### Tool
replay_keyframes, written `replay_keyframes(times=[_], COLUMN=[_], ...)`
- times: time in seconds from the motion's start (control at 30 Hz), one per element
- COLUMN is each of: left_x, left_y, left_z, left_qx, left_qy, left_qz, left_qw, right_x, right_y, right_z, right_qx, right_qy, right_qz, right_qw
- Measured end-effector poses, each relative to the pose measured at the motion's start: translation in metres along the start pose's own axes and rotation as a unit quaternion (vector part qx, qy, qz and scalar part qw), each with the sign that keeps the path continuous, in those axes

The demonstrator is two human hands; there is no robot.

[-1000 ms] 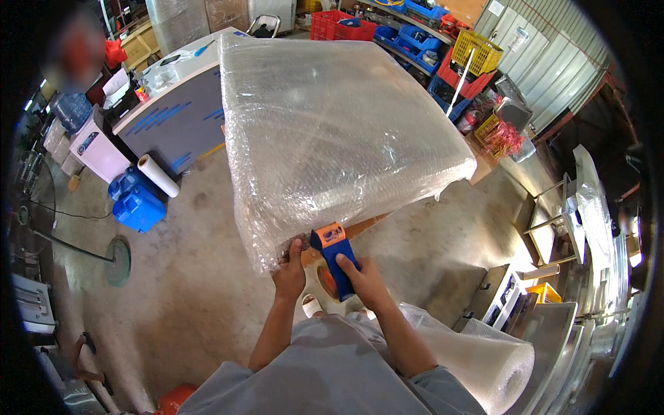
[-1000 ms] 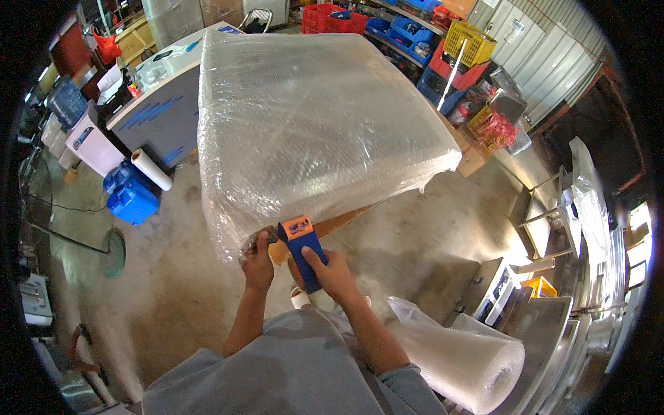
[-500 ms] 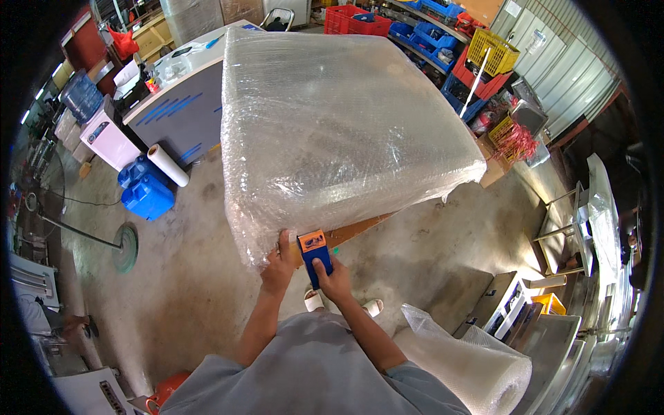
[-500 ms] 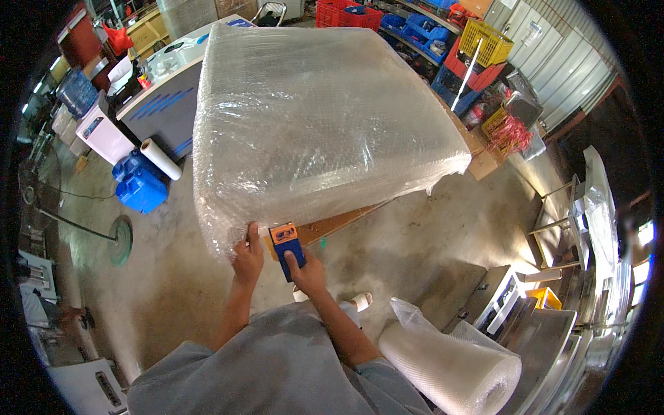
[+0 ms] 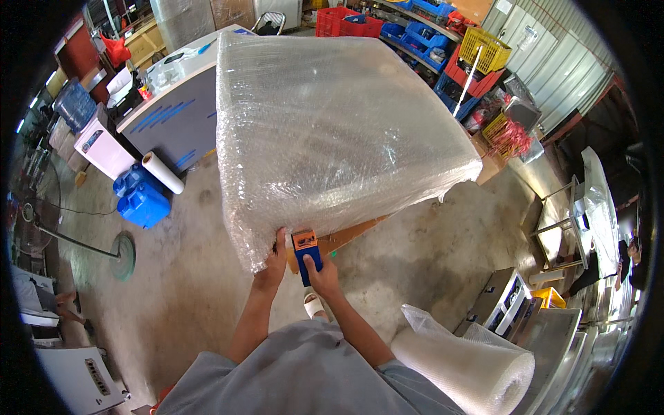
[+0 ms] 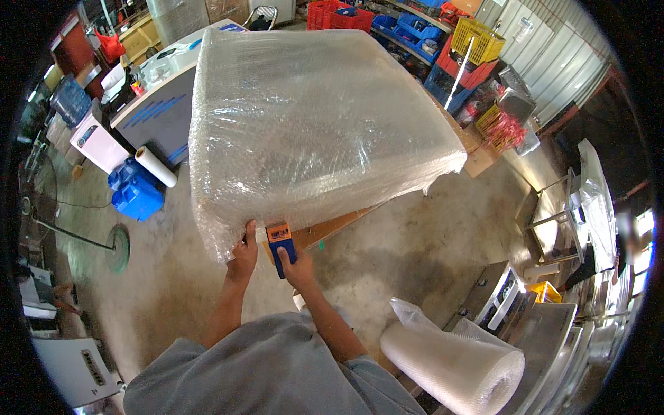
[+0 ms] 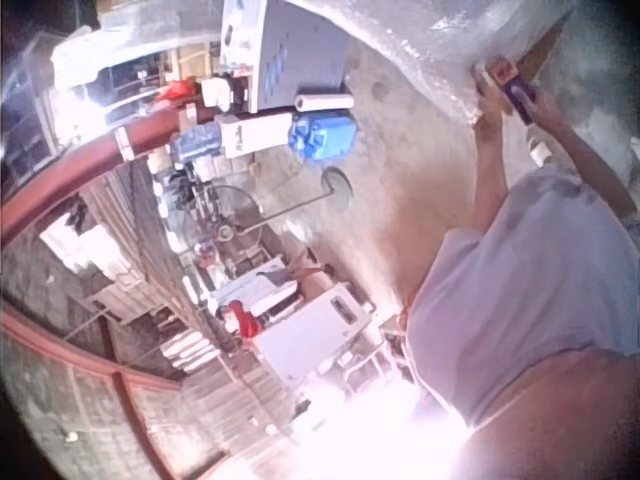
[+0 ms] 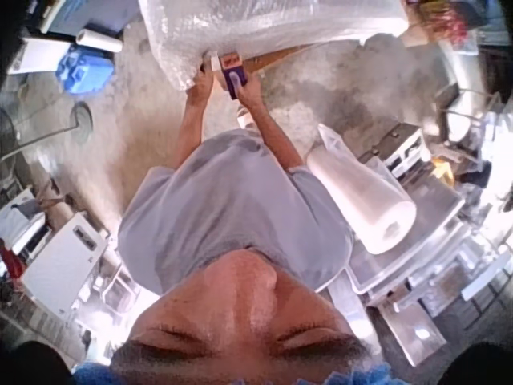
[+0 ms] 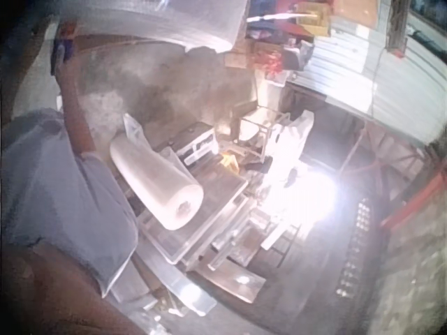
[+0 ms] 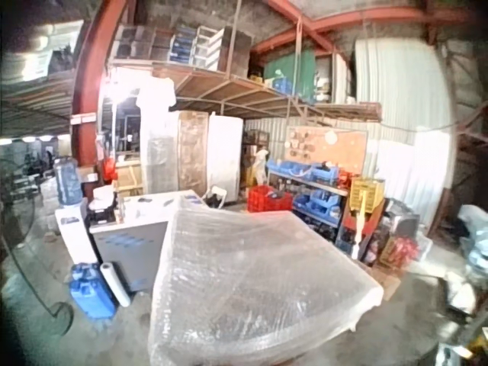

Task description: The person wraps a large rectangular object with bubble wrap, secures it with packing tape using a handheld dispenser, and writes a date on the wrapped surface with a marker. The person folds and tapes the bubble wrap around the object, then labels it.

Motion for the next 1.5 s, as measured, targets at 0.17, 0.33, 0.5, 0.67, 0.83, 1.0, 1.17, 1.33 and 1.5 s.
replay_keyframes(times=[0.17,0.33,0.5,0.67,0.83,1.0,1.17,1.33,1.5], left_x=[0.003,0.009,0.012,0.012,0.021,0.031,0.018,-0.011,-0.036], left_y=[0.004,-0.013,-0.025,-0.007,-0.024,-0.013,-0.023,-0.007,0.0], left_z=[-0.008,0.001,-0.003,-0.015,-0.007,-0.004,-0.012,0.0,0.01], left_qx=[0.033,0.077,-0.014,-0.002,0.081,0.101,0.071,-0.024,-0.164], left_qy=[-0.011,-0.039,-0.048,-0.058,-0.024,-0.019,-0.051,-0.177,-0.061], left_qz=[0.036,-0.061,0.019,0.048,0.015,0.093,0.187,0.236,0.402], left_qw=[0.999,0.994,0.999,0.997,0.996,0.99,0.978,0.955,0.899], right_x=[-0.002,0.006,0.016,-0.004,-0.029,-0.013,0.017,0.027,-0.002], right_y=[0.025,0.03,0.063,0.05,-0.051,-0.047,0.014,0.097,0.059], right_z=[-0.018,-0.007,-0.015,-0.017,0.004,0.01,0.052,0.083,0.099], right_qx=[0.035,0.003,0.057,0.045,0.079,0.072,0.154,0.222,0.246], right_qy=[-0.026,0.004,0.02,0.045,0.04,0.078,0.0,-0.024,0.037], right_qz=[0.049,0.044,0.099,0.139,0.307,0.481,0.358,0.301,0.271], right_qw=[0.998,0.999,0.993,0.988,0.948,0.87,0.921,0.927,0.93])
Point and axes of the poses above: each hand's wrist, its own z-axis away from the middle knuckle, its own x-axis out of the palm, y = z × x, the point moved 7 cm from there along -z, towards the middle knuckle, and after that the axes turned 12 degrees about x, right-handed, at the moved point
